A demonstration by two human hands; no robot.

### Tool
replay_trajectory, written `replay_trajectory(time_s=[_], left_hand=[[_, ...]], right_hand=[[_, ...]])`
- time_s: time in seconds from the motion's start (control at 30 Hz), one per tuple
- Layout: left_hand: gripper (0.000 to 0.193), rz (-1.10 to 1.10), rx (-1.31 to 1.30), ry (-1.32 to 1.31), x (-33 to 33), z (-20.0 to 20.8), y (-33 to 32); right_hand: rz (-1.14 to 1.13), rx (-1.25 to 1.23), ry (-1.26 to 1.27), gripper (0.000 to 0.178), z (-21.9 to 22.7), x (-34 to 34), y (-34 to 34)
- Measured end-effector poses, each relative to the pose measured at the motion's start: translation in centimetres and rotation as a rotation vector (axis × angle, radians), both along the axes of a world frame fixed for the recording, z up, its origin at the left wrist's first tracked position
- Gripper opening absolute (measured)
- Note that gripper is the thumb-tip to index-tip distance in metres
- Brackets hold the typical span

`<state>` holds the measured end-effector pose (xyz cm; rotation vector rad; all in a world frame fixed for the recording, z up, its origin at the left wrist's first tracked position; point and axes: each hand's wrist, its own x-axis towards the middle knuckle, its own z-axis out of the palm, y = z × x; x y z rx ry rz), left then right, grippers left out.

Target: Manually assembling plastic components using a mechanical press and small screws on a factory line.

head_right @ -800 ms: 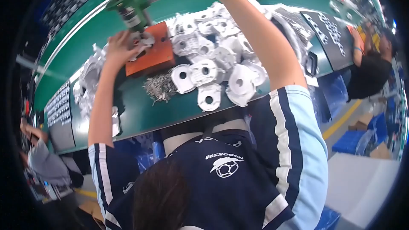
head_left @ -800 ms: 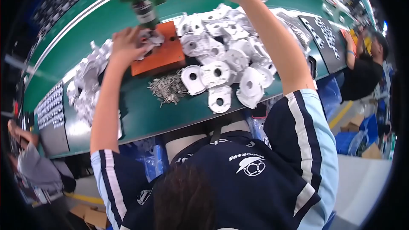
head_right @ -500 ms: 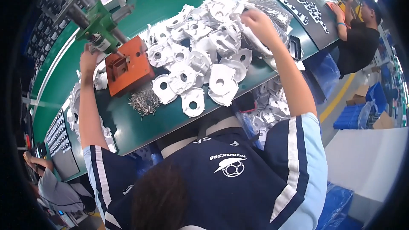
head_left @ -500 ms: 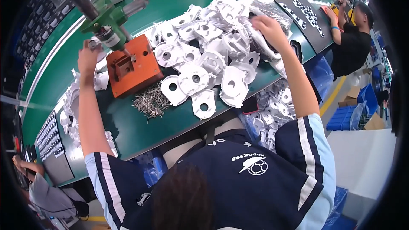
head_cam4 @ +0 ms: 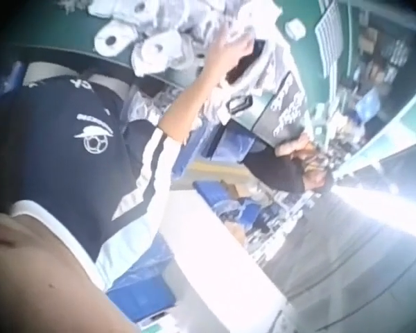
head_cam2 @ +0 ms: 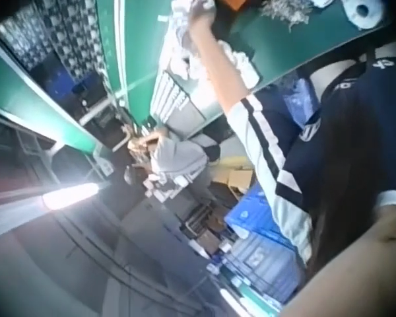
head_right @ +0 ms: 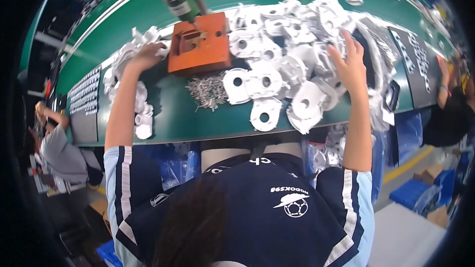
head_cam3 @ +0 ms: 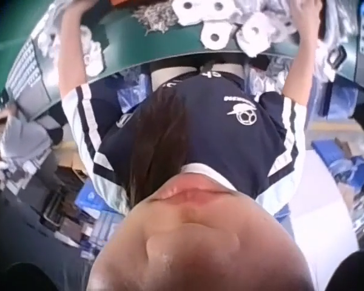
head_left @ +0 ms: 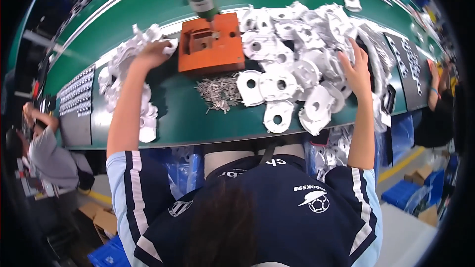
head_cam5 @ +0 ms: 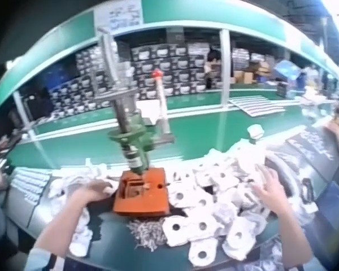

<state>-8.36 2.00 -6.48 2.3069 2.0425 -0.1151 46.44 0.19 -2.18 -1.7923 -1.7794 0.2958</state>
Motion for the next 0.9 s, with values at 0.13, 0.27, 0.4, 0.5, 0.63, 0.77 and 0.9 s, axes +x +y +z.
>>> replay_trajectory(time_s=[0.13, 0.27, 0.4, 0.5, 0.63, 0.77, 0.9], left_hand=[[0.034, 0.067, 0.188, -0.035, 2.2, -1.2, -2.8], [0.029, 0.195, 0.298, -0.225, 1.6, -2.5, -2.5], [0.018, 0.238, 0.366, -0.194, 0.7, -2.4, -1.9], [0.018, 0.25, 0.612, -0.503, 3.7, 0.8, -4.1], [0.019, 0.388, 0.801, -1.309, 8.1, 2.3, -7.8], [0.016, 0.099, 0.448, -1.84, 20.3, 3.7, -10.3], [0.018, 0.121, 0.331, -1.996, 25.9, 3.6, -11.9]], right_hand=[[0.095, -0.004, -0.002, 0.052, -2.4, 2.2, 2.4], [0.225, -0.182, 0.467, 0.043, -0.2, 1.9, 1.8], [0.182, -0.208, 0.796, 0.043, 0.1, 2.4, 0.8], [0.087, -0.013, 0.818, 0.045, -1.1, 2.3, 0.4], [0.2, 0.368, 0.484, 0.053, -0.9, -2.3, -2.5], [0.724, 0.446, 0.432, 0.055, 0.2, -10.2, -6.9], [0.809, 0.398, 0.324, 0.053, 0.4, -15.1, -9.1]])
